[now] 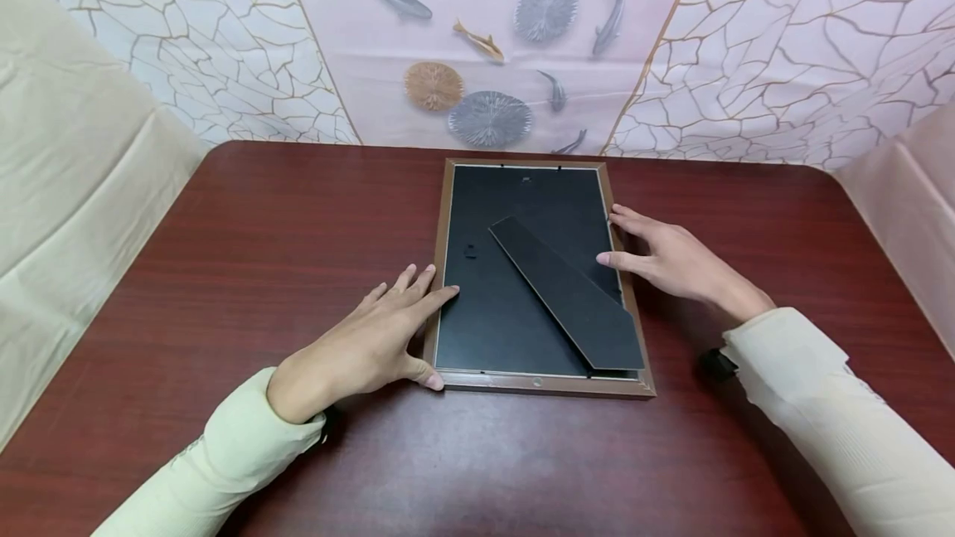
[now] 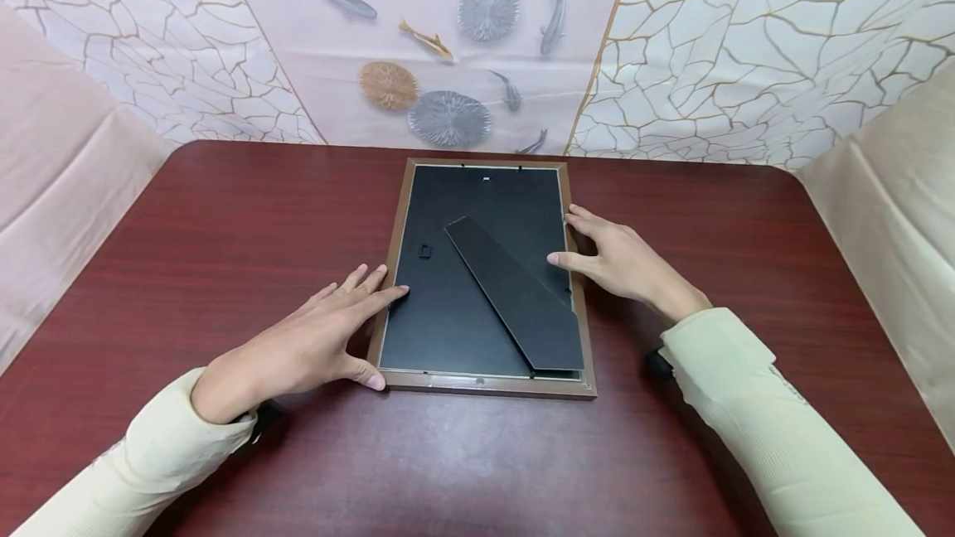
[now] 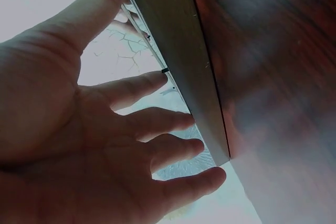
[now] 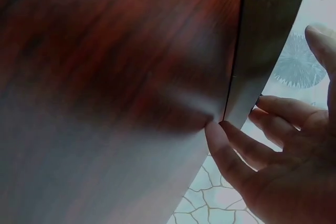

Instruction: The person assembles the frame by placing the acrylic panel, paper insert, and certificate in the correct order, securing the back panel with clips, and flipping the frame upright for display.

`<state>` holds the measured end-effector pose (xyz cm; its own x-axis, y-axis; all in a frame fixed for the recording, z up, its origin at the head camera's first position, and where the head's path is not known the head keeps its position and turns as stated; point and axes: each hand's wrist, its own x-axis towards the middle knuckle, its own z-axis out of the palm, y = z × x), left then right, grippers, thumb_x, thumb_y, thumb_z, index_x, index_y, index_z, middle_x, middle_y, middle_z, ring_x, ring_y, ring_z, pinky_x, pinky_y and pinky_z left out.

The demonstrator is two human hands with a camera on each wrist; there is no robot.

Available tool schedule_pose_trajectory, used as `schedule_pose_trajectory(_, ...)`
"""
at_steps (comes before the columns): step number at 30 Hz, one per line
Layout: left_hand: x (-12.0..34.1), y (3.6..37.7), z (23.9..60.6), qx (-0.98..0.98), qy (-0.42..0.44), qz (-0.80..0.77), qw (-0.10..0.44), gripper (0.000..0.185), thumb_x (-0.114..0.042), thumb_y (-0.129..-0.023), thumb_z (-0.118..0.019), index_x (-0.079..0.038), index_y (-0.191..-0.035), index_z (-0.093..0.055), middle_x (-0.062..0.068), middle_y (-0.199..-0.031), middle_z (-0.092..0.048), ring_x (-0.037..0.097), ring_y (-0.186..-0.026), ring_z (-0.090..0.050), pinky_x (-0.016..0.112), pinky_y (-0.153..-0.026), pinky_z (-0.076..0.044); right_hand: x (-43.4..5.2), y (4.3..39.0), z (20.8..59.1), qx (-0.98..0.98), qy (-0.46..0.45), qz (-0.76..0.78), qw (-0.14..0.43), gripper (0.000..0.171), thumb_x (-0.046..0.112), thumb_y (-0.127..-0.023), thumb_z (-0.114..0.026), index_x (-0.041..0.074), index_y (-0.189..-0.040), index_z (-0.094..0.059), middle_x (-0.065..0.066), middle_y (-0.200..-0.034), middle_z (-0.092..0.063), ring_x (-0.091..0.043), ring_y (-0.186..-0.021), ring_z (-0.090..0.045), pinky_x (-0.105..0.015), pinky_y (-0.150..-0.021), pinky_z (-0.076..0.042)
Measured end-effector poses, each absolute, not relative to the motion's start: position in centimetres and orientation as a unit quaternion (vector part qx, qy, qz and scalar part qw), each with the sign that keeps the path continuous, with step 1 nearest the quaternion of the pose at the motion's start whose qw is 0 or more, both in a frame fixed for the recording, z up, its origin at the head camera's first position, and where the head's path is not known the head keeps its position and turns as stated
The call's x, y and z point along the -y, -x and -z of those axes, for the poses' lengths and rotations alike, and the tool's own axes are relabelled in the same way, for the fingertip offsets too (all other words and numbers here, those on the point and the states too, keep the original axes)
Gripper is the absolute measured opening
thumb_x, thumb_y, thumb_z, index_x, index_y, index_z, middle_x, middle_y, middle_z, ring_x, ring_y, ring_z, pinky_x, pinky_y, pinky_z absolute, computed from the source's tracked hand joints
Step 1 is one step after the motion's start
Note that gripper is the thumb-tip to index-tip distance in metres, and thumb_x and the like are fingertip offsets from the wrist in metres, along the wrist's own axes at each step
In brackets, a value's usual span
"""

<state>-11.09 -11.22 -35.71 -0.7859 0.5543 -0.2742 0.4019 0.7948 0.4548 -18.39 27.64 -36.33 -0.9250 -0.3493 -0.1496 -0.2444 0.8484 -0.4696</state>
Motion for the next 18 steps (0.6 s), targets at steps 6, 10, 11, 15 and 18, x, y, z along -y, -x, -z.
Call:
schedule_pose_trajectory(6, 11.12, 11.28, 35.96, -0.923, -0.260, -0.198, 0.204, 0.109, -0.039, -0.077, -0.092, -0.016, -0.165, -0.034, 0.018, -0.175, -0.013, 0.038, -0.164, -0.009, 0.063, -0.130, -0.017, -27.82, 18.36, 36.59, -0.954, 0.163, 0.229, 0.106, 0.078, 0.042, -0.102, -0.067, 0.000, -0.161, -0.037, -0.017, -0.172, -0.027, -0.045, -0.153, -0.036, -0.064, -0.121, -0.033)
schedule_pose_trajectory(10, 10.95, 11.45, 36.07, -0.919, -0.269, -0.201, 0.207, 0.106, -0.037, -0.078, -0.092, -0.014, -0.165, -0.034, 0.021, -0.175, -0.014, 0.038, -0.163, -0.012, 0.063, -0.129, -0.020, -27.95, 18.10, 36.62, -0.954, 0.169, 0.226, 0.104, 0.079, 0.041, -0.102, -0.067, 0.001, -0.162, -0.035, -0.016, -0.173, -0.026, -0.043, -0.156, -0.032, -0.063, -0.122, -0.031)
schedule_pose_trajectory(11, 10.92, 11.49, 36.06, -0.918, -0.270, -0.202, 0.209, 0.106, -0.037, -0.078, -0.092, -0.014, -0.165, -0.034, 0.021, -0.175, -0.014, 0.038, -0.163, -0.013, 0.062, -0.129, -0.021, -27.97, 18.05, 36.64, -0.954, 0.169, 0.226, 0.104, 0.079, 0.041, -0.102, -0.067, 0.001, -0.162, -0.035, -0.016, -0.173, -0.026, -0.043, -0.156, -0.032, -0.062, -0.123, -0.031)
schedule_pose_trajectory(15, 10.90, 11.51, 35.95, -0.916, -0.269, -0.206, 0.214, 0.107, -0.035, -0.079, -0.092, -0.014, -0.165, -0.033, 0.020, -0.175, -0.012, 0.036, -0.163, -0.014, 0.062, -0.128, -0.022, -27.84, 18.03, 36.74, -0.954, 0.172, 0.224, 0.105, 0.080, 0.042, -0.102, -0.067, 0.000, -0.162, -0.034, -0.017, -0.173, -0.025, -0.042, -0.157, -0.030, -0.062, -0.124, -0.029)
schedule_pose_trajectory(18, 10.94, 11.46, 35.87, -0.917, -0.265, -0.206, 0.214, 0.108, -0.034, -0.078, -0.092, -0.015, -0.165, -0.032, 0.019, -0.175, -0.011, 0.036, -0.163, -0.014, 0.061, -0.128, -0.023, -27.52, 18.14, 36.79, -0.955, 0.174, 0.216, 0.107, 0.081, 0.043, -0.102, -0.067, -0.002, -0.161, -0.034, -0.019, -0.173, -0.025, -0.043, -0.157, -0.029, -0.062, -0.125, -0.029)
